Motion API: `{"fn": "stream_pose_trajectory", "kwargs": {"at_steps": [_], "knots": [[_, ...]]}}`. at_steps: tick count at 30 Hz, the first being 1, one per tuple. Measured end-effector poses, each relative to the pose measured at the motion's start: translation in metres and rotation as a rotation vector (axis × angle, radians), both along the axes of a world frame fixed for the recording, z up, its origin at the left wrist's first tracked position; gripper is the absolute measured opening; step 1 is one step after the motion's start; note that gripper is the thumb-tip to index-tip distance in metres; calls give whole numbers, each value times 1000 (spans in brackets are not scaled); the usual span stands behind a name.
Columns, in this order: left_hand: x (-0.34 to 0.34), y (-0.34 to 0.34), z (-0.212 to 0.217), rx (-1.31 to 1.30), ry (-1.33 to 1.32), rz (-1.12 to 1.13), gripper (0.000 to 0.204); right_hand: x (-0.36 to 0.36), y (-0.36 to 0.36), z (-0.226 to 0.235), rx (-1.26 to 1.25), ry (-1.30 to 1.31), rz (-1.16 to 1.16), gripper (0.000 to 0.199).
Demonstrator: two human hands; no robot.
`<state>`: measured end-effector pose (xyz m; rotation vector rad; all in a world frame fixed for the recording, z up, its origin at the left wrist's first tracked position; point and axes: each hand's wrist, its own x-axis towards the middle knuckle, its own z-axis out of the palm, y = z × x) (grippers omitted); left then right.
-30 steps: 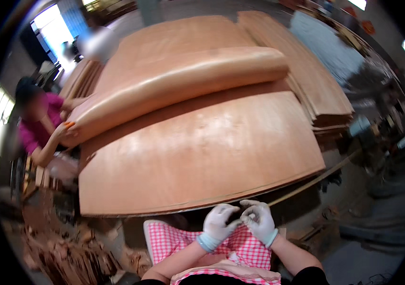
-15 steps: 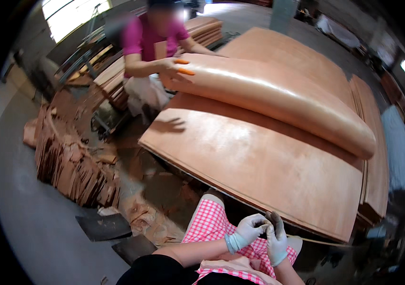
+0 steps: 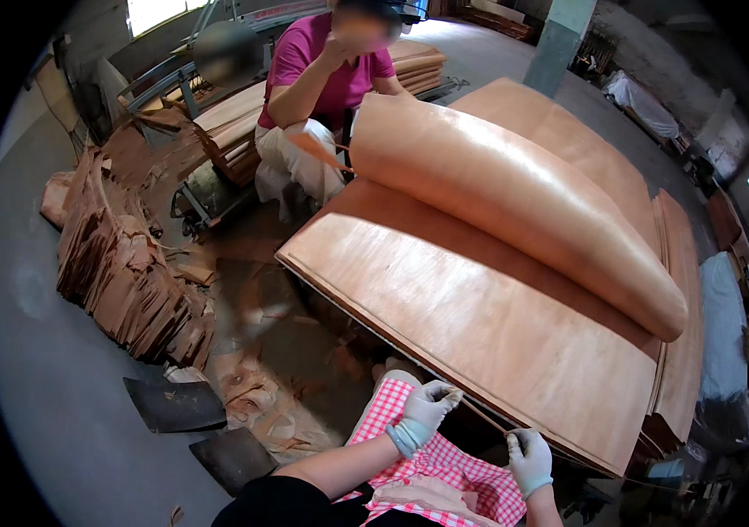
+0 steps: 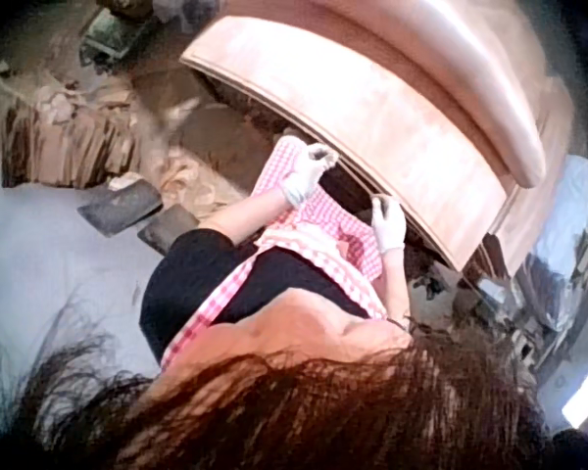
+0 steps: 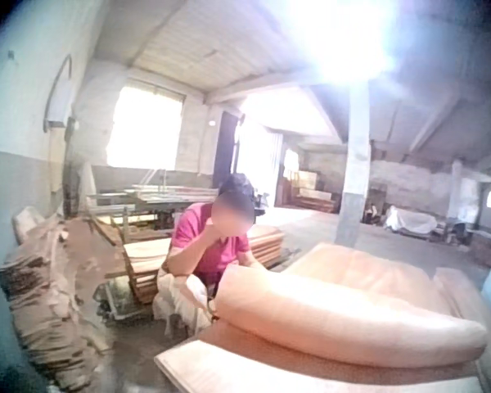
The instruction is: The person, assisted by another individual, aligns and stacks thin sheets of wood veneer onto a larger panel, using their hands to press down and smooth the layers.
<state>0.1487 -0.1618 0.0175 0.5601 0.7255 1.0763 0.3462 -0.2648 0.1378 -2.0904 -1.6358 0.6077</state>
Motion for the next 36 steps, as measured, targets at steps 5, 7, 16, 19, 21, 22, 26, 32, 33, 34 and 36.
{"fn": "stream_pose_trajectory", "kwargs": {"at_steps": [5,7,16,19,21,22,26,32,33,34,36], "knots": [[-9,-3,-11,-4,28,26,17,0,-9,-6,7,-17,3,17],[-13,-2,-12,5,41,51,17,-1,-12,-3,-19,-8,-20,17],[-33,7,8,131,94,114,15,-23,-10,23,-128,89,-21,20],[-52,16,32,202,161,170,9,-43,2,47,-182,95,41,22],[-69,24,45,273,246,216,14,-60,15,68,-225,154,59,21],[-76,29,52,360,329,264,14,-65,22,74,-246,182,62,21],[-103,50,73,498,533,374,18,-81,57,89,-347,204,160,21],[-131,90,52,466,643,461,17,-101,120,68,-490,442,72,26],[-132,99,50,453,669,480,15,-103,130,59,-502,472,54,26],[-133,110,39,360,561,474,11,-107,142,52,-516,508,45,27],[-143,136,22,422,664,506,8,-120,167,39,-519,558,39,27]]}}
